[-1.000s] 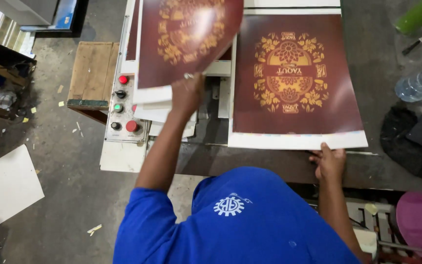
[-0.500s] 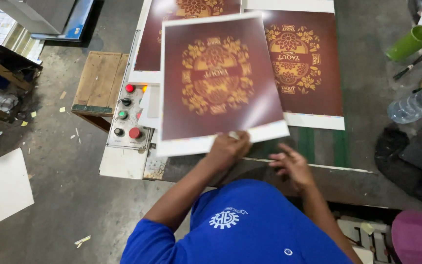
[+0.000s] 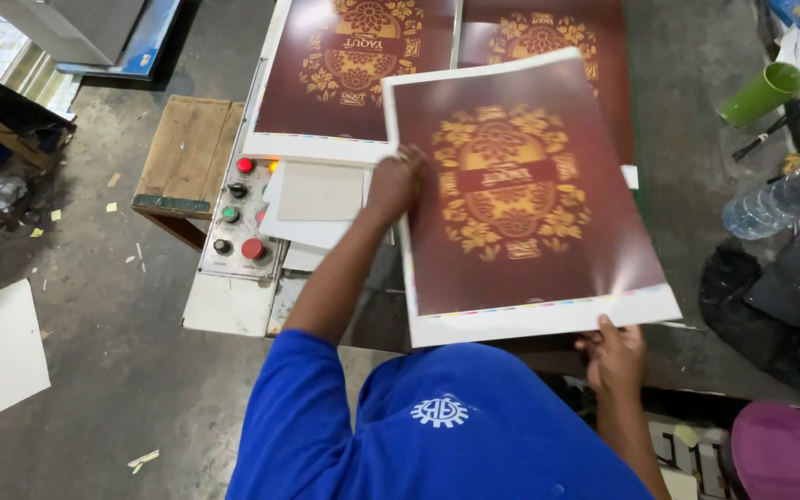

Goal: The person repeatedly picks up large printed sheets from a stack on a machine, aligns them, and places them onto a conveyor belt. The sheets feature a maroon background with a gold floral design.

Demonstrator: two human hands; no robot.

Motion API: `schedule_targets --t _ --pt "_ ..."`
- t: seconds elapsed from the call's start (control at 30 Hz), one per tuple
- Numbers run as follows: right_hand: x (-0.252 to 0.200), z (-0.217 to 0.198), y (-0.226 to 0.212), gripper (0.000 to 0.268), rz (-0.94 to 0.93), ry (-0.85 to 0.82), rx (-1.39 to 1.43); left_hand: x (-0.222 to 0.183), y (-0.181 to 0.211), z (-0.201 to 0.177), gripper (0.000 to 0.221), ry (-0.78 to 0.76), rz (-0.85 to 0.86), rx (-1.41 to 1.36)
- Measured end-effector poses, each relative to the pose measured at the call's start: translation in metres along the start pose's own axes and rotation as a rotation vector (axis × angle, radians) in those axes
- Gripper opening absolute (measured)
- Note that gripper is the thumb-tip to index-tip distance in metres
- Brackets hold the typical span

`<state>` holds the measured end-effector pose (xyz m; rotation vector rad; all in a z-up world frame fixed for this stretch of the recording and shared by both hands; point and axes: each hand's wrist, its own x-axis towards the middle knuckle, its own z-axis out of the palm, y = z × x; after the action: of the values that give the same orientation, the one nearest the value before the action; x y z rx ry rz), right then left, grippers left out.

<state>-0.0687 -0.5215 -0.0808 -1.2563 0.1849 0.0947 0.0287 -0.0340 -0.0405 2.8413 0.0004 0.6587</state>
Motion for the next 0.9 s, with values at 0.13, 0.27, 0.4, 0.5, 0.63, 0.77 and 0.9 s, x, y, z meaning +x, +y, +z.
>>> schedule_targets --t 0.13,0.27,0.4,0.5,0.63,0.77,0.9 --pt "-0.002 -0.038 0.002 0.028 0.02 0.116 -0.009 0.019 -0.053 0.001 0.067 0.192 0.112 0.271" --pt "-0.004 -0.067 0.009 0.029 0.068 0.197 -0.054 0.024 -0.085 0.008 0.085 0.022 0.135 0.384" --pt "-0.008 -0.079 0.014 0.029 0.123 0.236 -0.112 0.048 -0.053 -0.063 0.072 -0.486 -0.026 0.302" --pt "-0.015 -0.072 0.008 0.031 0.097 0.194 -0.075 0.064 -0.069 -0.062 0.065 -0.596 -0.033 0.226" --pt "-0.021 -0.058 -0.004 0.031 0.1 0.19 -0.116 0.063 -0.104 -0.043 0.045 -0.523 -0.018 0.01" --pt "-0.02 -0.042 -0.008 0.028 0.113 0.184 -0.135 0.05 -0.094 -0.076 0.015 -0.099 0.006 0.001" --pt "-0.019 -0.02 -0.017 0.029 0.088 0.146 -0.118 0.026 -0.065 -0.113 0.017 0.245 0.026 0.08"
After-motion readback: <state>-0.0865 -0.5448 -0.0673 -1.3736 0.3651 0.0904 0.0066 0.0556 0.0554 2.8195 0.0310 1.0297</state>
